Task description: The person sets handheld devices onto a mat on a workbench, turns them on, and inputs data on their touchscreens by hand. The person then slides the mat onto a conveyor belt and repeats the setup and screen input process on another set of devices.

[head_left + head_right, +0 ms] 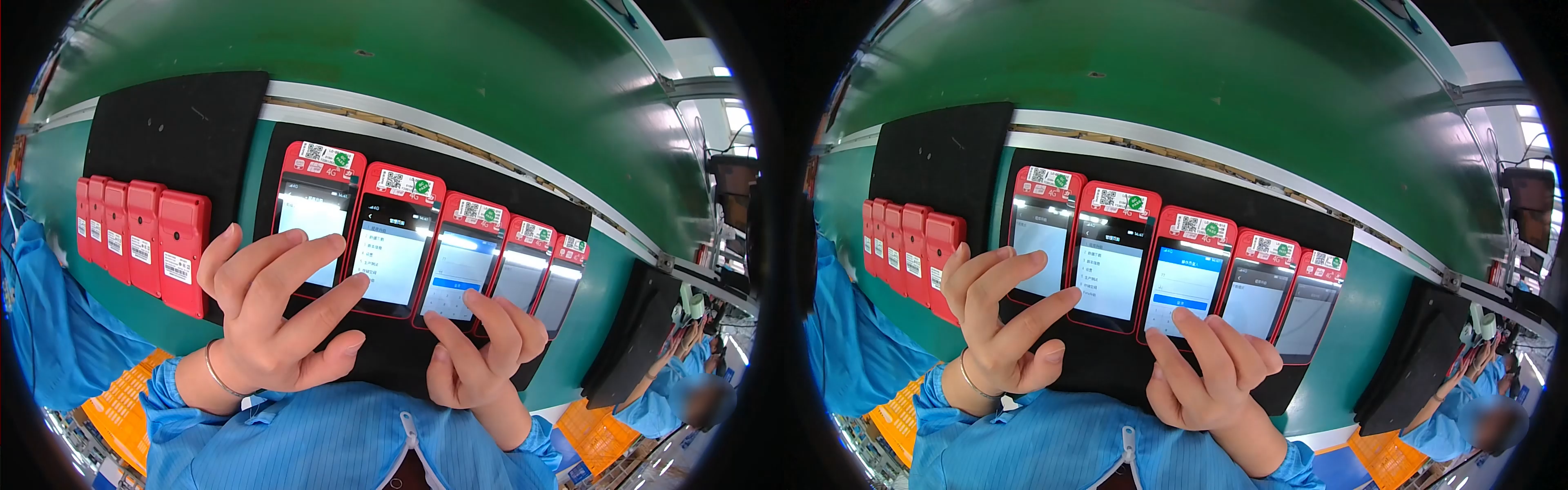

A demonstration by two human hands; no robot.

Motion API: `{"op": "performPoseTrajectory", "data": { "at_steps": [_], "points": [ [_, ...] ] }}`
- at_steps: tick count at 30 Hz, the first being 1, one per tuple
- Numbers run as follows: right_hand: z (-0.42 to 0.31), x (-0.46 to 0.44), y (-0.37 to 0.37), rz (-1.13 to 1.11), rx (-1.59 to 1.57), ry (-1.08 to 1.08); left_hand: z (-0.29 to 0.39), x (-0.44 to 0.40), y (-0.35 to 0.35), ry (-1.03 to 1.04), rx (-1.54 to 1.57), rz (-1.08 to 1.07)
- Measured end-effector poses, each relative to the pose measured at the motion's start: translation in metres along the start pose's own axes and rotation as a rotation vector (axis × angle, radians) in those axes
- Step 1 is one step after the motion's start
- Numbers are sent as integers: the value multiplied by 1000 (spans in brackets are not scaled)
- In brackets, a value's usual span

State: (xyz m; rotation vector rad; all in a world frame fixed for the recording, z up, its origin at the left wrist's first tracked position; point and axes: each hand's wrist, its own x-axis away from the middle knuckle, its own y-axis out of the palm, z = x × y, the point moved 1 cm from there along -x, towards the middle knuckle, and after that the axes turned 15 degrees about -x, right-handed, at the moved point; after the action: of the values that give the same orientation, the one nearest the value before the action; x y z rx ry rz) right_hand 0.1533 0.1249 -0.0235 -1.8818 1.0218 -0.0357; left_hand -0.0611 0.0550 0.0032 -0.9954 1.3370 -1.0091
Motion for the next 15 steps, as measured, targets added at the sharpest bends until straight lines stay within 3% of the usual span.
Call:
{"op": "performPoseTrajectory", "data": {
  "at_steps": [15],
  "points": [
    [0,0,-2,18,-1,-10,1,0,0,2,1,9]
  ]
}}
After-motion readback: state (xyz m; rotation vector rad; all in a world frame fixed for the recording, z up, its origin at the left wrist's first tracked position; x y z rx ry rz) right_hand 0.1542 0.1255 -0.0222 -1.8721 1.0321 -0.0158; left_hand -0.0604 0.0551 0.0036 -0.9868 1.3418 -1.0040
